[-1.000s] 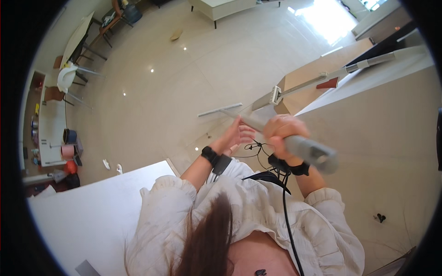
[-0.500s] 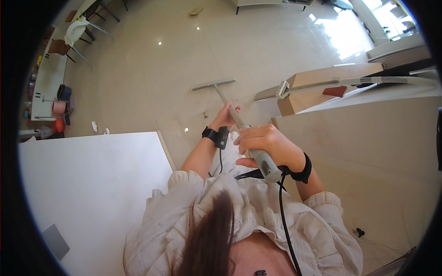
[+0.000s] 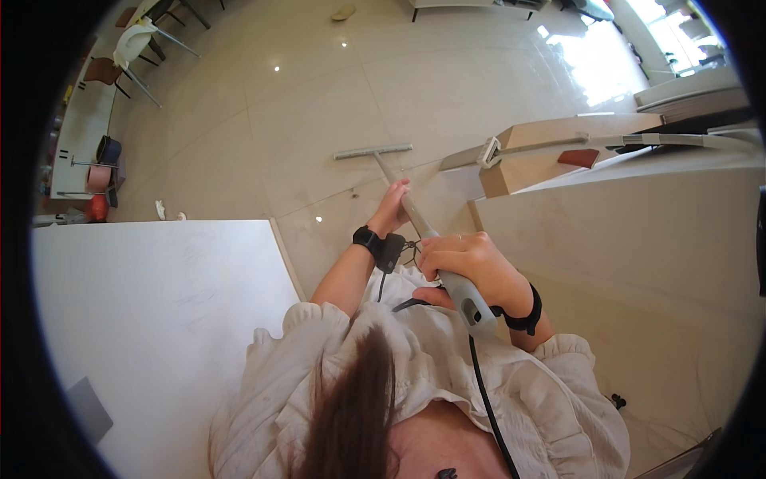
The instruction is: The recorder uses a squeegee-style mop to clean the floor in a living room area.
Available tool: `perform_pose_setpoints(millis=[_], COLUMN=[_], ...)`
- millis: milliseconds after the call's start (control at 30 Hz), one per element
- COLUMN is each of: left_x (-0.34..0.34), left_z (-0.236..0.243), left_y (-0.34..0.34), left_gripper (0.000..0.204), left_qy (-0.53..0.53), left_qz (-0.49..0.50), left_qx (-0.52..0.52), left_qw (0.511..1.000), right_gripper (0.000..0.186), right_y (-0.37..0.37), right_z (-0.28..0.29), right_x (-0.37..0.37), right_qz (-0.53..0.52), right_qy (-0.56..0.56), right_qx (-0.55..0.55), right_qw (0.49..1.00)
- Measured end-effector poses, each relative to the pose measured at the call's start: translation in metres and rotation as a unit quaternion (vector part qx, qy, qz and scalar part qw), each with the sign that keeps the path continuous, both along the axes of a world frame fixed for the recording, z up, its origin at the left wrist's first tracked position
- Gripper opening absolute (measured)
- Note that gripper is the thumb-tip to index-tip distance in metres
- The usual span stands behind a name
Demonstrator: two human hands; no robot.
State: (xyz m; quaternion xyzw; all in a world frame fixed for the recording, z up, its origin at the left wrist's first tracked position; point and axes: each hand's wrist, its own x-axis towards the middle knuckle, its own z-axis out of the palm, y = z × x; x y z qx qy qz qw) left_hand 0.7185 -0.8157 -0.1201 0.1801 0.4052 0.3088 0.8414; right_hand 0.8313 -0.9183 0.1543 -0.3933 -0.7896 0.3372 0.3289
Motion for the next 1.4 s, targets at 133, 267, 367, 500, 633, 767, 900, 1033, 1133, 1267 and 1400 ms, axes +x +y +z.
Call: perform_pose_setpoints(millis=[133, 267, 367, 500, 633, 767, 900, 1033, 1133, 1267, 1400], left_x=[-0.019, -0.047, -0.066, -0.089, -0.112, -0.13, -0.142, -0.143, -0.132, -0.111, -0.083], left_z=[0.021, 0.028, 0.03, 0.026, 0.017, 0.019, 0.027, 0.035, 0.039, 0.037, 0.018], left_y=[-0.032, -0.067, -0.097, -0.143, -0.187, -0.222, -0.244, -0.248, -0.252, -0.246, -0.213], left_gripper=[0.033, 0.03, 0.029, 0.025, 0.021, 0.018, 0.015, 0.012, 0.012, 0.017, 0.021], left_qy=[0.01, -0.005, -0.004, -0.041, -0.051, -0.064, -0.062, -0.054, -0.066, -0.011, -0.018], left_qz=[-0.028, -0.049, -0.061, -0.06, -0.063, -0.095, -0.131, -0.172, -0.182, -0.206, -0.178], left_qx=[-0.021, -0.031, -0.037, -0.055, -0.073, -0.09, -0.12, -0.099, -0.083, -0.01, 0.035], left_qw=[0.999, 0.998, 0.997, 0.996, 0.994, 0.989, 0.982, 0.979, 0.978, 0.978, 0.983], right_gripper=[0.029, 0.03, 0.031, 0.033, 0.036, 0.036, 0.035, 0.03, 0.028, 0.029, 0.027], right_y=[-0.023, -0.056, -0.082, -0.121, -0.156, -0.181, -0.195, -0.202, -0.209, -0.217, -0.221], right_z=[0.013, 0.02, 0.026, 0.039, 0.046, 0.056, 0.066, 0.068, 0.068, 0.07, 0.07], right_x=[-0.017, -0.045, -0.066, -0.086, -0.107, -0.118, -0.124, -0.122, -0.117, -0.104, -0.093], right_qz=[-0.003, 0.001, 0.003, 0.026, 0.066, 0.093, 0.098, 0.07, 0.087, 0.142, 0.141], right_qy=[-0.005, -0.008, -0.022, -0.053, -0.095, -0.099, -0.079, 0.02, 0.059, 0.085, 0.037], right_qx=[-0.006, -0.011, -0.014, -0.052, -0.072, -0.071, -0.056, -0.05, -0.004, 0.004, -0.019], right_qw=[1.0, 1.0, 1.0, 0.997, 0.991, 0.988, 0.99, 0.996, 0.994, 0.986, 0.989])
